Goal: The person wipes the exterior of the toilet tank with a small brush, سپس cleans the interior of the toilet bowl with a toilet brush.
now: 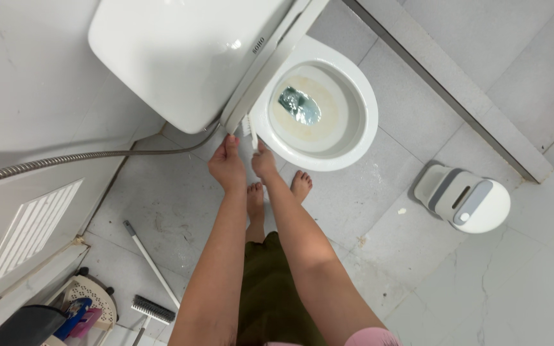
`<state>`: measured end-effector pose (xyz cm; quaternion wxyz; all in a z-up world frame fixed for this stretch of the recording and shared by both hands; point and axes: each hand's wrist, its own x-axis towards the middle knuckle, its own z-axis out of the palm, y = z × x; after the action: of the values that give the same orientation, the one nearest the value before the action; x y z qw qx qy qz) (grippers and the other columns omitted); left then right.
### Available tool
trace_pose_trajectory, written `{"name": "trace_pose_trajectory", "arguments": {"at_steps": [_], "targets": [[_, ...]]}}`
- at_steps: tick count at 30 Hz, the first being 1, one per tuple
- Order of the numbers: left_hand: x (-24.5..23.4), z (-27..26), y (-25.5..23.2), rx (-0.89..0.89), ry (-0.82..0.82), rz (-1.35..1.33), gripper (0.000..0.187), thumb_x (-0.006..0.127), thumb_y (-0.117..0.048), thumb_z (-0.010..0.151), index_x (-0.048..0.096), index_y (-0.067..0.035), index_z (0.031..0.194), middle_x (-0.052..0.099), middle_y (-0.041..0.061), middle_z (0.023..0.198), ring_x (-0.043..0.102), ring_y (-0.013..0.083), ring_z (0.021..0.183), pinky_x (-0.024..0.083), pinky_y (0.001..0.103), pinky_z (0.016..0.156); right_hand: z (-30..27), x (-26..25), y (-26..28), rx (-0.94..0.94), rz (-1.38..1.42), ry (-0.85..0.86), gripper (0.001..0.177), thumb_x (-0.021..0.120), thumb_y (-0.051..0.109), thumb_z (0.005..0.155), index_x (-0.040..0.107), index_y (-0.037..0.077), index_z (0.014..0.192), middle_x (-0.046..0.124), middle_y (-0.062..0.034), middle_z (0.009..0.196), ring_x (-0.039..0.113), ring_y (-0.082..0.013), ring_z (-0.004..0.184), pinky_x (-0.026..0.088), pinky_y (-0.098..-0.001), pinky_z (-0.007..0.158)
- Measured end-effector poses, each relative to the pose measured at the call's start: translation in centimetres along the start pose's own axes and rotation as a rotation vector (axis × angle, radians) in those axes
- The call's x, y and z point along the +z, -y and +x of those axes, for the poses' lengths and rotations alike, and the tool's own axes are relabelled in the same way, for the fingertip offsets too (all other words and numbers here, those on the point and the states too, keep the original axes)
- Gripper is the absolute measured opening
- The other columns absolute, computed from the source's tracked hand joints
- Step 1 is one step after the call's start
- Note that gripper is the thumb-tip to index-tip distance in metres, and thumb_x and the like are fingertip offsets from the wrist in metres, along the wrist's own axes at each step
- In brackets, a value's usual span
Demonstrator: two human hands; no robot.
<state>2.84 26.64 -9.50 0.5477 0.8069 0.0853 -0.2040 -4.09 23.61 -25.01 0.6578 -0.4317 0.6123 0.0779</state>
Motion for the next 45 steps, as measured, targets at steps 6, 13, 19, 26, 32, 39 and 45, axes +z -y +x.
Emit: {"name": "trace_pose_trajectory", "arguments": {"at_steps": [6, 13, 19, 26, 32, 39, 45], "targets": [[-0.1, 0.0, 0.3, -0.033, 0.004, 0.030, 0.028, 0.068, -0.023, 0.098, 0.077, 0.000, 0.110, 0.080, 0.008, 0.097, 0.075, 0.0130, 0.091, 0.058, 0.024, 0.082, -2.5, -1.5, 1.3, -0.029, 0.013, 0.068, 0.060, 0.051, 0.012, 0.096, 0.041, 0.017, 0.156, 0.060, -0.0040, 0.069, 0.050, -0.0136, 0.048, 0.041, -0.0295, 0.039], [0.3, -0.5, 0.1, -0.047, 0.028, -0.122, 0.032, 0.067, -0.024, 0.099, 0.073, 0.002, 0.116, 0.078, 0.011, 0.107, 0.076, 0.0177, 0.103, 0.062, 0.027, 0.088, -6.4, -4.9, -1.9, -0.161, 0.183, 0.023, 0.050, 0.056, 0.013, 0.101, 0.055, 0.015, 0.150, 0.056, 0.0014, 0.075, 0.047, -0.0084, 0.062, 0.041, -0.0252, 0.056], [0.5, -1.6, -2.2, -0.106, 0.013, -0.144, 0.033, 0.065, -0.024, 0.099, 0.073, 0.001, 0.119, 0.077, 0.010, 0.110, 0.074, 0.0177, 0.108, 0.058, 0.029, 0.090, -9.8, -6.1, 0.1, -0.355, 0.009, -0.177, 0.042, 0.057, 0.022, 0.105, 0.059, 0.022, 0.147, 0.064, -0.0015, 0.099, 0.056, -0.0108, 0.091, 0.045, -0.0262, 0.086], [0.4, -2.2, -3.6, -0.128, 0.031, -0.193, 0.035, 0.065, -0.025, 0.098, 0.071, 0.000, 0.123, 0.076, 0.008, 0.114, 0.073, 0.0173, 0.107, 0.057, 0.031, 0.092, -12.4, -7.2, 2.3, -0.406, 0.019, -0.348, 0.031, 0.059, 0.027, 0.103, 0.069, 0.025, 0.132, 0.071, -0.0067, 0.115, 0.066, -0.0181, 0.107, 0.047, -0.0324, 0.097], [0.1, -2.1, -4.0, -0.145, 0.050, -0.184, 0.036, 0.065, -0.027, 0.098, 0.071, -0.001, 0.122, 0.076, 0.007, 0.114, 0.073, 0.0155, 0.107, 0.057, 0.031, 0.094, -14.3, -8.0, 4.3, -0.576, -0.566, -0.576, 0.025, 0.071, 0.022, 0.093, 0.080, 0.026, 0.117, 0.064, -0.0074, 0.089, 0.056, -0.0252, 0.087, 0.043, -0.0418, 0.082], [-0.3, -2.2, -4.9, -0.176, 0.071, -0.175, 0.037, 0.067, -0.028, 0.098, 0.069, -0.001, 0.124, 0.075, 0.008, 0.117, 0.072, 0.0160, 0.108, 0.057, 0.031, 0.095, -18.5, -11.2, 13.5, -0.945, -0.884, -0.855, 0.042, 0.074, 0.002, 0.081, 0.082, 0.029, 0.113, 0.063, -0.0040, 0.097, 0.052, -0.0222, 0.094, 0.038, -0.0383, 0.082], [-0.3, -2.5, -5.2, -0.167, 0.058, -0.127, 0.038, 0.068, -0.027, 0.097, 0.071, 0.000, 0.123, 0.077, 0.009, 0.111, 0.072, 0.0148, 0.104, 0.055, 0.027, 0.093, -24.0, -13.3, 16.9, -1.084, -0.857, -0.964, 0.043, 0.074, -0.003, 0.085, 0.083, 0.029, 0.112, 0.060, -0.0032, 0.094, 0.046, -0.0233, 0.092, 0.036, -0.0378, 0.082]]}}
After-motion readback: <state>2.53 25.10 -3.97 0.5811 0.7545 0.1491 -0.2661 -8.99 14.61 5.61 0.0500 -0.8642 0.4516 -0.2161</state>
